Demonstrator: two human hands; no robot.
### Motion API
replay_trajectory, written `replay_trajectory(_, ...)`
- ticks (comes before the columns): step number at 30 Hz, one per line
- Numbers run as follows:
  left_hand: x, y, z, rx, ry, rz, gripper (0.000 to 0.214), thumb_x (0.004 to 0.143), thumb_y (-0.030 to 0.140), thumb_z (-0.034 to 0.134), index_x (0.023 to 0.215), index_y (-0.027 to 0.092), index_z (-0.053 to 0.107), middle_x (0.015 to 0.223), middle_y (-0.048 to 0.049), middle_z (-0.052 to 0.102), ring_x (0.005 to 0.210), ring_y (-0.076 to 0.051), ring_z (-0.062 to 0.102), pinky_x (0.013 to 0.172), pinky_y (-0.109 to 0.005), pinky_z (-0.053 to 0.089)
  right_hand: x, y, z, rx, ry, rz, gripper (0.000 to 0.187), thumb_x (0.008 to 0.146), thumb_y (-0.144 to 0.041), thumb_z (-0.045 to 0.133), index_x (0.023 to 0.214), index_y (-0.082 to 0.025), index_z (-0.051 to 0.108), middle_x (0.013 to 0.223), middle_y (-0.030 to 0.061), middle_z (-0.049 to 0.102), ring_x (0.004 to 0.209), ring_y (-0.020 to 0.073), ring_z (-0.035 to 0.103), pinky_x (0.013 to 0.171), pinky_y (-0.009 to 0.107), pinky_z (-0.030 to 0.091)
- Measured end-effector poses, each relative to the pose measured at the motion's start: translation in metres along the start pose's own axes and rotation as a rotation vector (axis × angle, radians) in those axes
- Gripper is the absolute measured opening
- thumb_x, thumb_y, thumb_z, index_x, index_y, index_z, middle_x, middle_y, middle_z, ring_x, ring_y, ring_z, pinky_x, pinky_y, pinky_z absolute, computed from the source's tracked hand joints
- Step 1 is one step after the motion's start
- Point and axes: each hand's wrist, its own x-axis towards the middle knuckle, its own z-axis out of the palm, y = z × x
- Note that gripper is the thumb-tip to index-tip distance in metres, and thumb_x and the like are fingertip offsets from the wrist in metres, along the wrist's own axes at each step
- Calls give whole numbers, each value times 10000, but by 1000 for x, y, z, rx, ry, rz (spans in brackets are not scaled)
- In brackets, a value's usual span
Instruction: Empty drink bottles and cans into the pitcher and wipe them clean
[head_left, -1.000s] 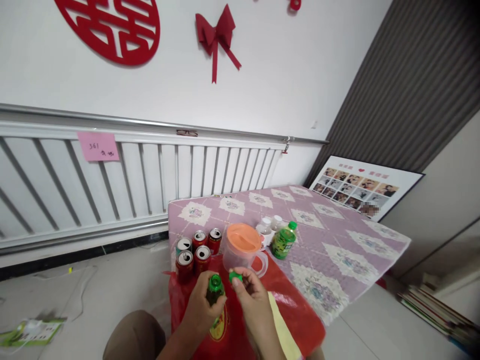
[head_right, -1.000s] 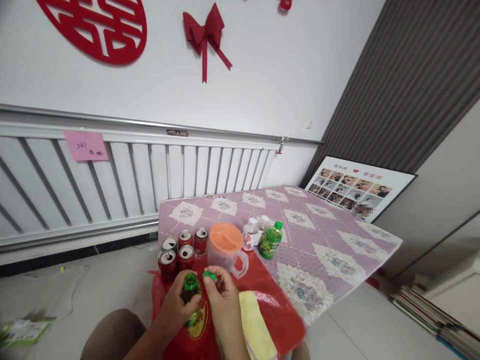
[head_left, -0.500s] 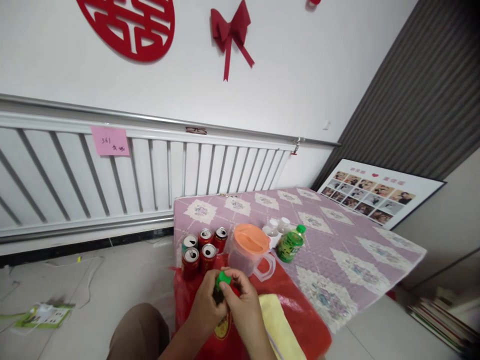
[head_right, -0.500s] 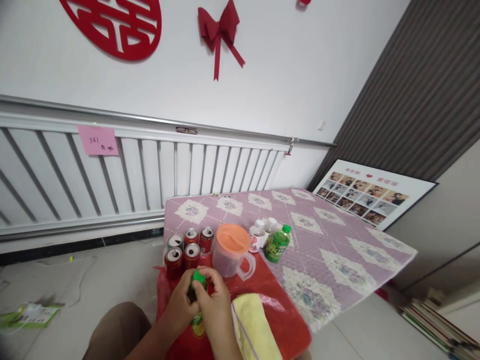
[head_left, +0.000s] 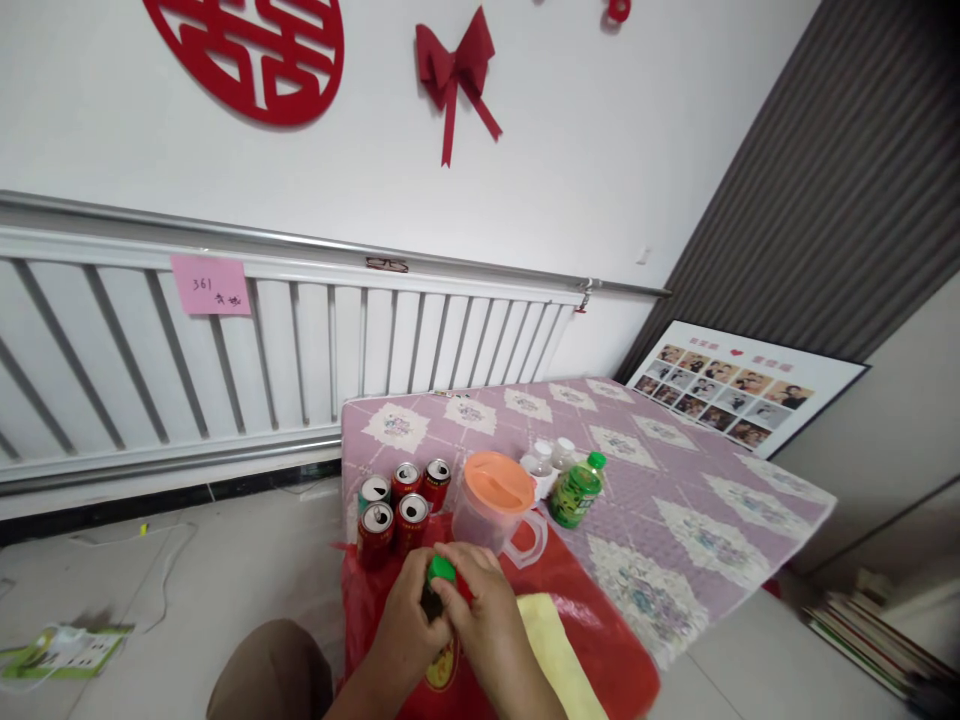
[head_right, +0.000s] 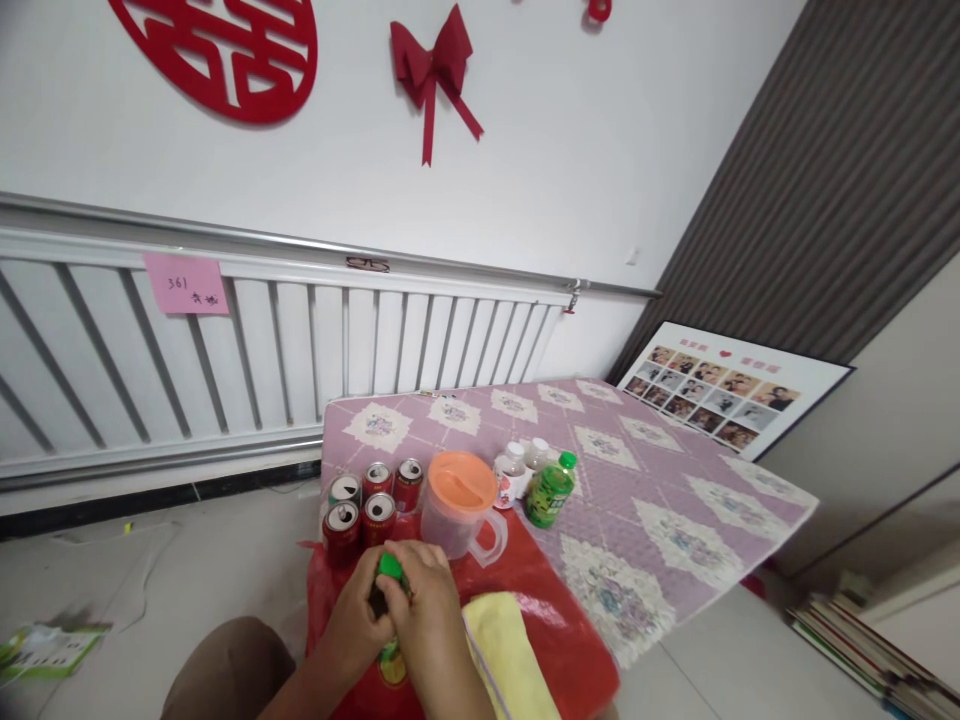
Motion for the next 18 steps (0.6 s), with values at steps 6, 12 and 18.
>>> replay_trajectory(6,0,0,1,-27,12,10,328,728,155,521,1051,189,565,1033,-79,652,963,-237,627,871,-366,504,10,-20,-11,-329,-198,-16,241,808,-112,534,944,-220,701,990,59,709,932,238,584,881,340,428)
replay_trajectory(12,0,-6,3,-32,10,18,307,778,156,467,1073,169,552,996,-71,654,936,-215,630,835,-338,513,15,-34,-13,-537,-285,25,241,836,-94,513,959,-195,694,1009,69,703,942,235,582,860,309,399)
replay_trajectory(18,-1,-8,4,-9,12,35,396,701,136,500,1092,168,550,1034,-75,654,968,-232,633,852,-355,512,9,-21,-14,-367,-224,32,214,816,-88,543,936,-200,681,990,37,693,929,186,577,884,251,386)
